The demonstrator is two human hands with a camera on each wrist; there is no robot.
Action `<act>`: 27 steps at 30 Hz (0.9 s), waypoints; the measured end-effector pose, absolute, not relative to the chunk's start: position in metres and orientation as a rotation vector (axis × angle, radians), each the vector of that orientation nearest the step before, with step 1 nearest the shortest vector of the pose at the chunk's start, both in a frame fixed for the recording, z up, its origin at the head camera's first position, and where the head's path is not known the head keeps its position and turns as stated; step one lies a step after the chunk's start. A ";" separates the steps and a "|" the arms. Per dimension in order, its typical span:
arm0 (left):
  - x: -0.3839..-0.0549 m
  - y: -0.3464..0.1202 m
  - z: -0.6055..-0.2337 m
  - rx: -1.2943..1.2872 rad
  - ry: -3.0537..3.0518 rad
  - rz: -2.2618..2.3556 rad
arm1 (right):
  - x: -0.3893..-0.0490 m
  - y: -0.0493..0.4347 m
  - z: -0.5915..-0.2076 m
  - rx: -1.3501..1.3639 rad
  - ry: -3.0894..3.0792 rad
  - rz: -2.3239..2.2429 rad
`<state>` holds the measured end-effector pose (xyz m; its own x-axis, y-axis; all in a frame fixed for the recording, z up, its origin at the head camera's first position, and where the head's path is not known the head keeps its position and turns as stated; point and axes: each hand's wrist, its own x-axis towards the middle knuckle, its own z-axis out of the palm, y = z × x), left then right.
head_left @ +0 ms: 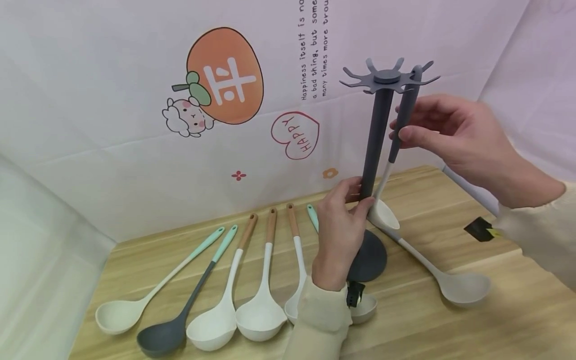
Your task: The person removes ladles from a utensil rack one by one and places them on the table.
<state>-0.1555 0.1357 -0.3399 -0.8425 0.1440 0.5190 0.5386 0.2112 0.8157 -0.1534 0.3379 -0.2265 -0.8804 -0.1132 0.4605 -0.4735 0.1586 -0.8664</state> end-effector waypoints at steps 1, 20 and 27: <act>-0.155 0.136 -0.340 -0.639 -2.161 -1.672 | -0.154 0.338 -0.226 0.571 -2.143 1.786; -0.154 0.134 -0.337 -0.635 -2.169 -1.711 | -0.150 0.338 -0.224 0.537 -2.155 1.758; -0.155 0.134 -0.337 -0.621 -2.176 -1.727 | -0.151 0.339 -0.222 0.562 -2.128 1.745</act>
<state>-0.1551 0.1336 -0.3368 -0.8635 0.1500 0.4814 0.5029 0.1864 0.8440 -0.1506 0.3389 -0.2217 -0.8673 -0.0917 0.4894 -0.4978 0.1715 -0.8501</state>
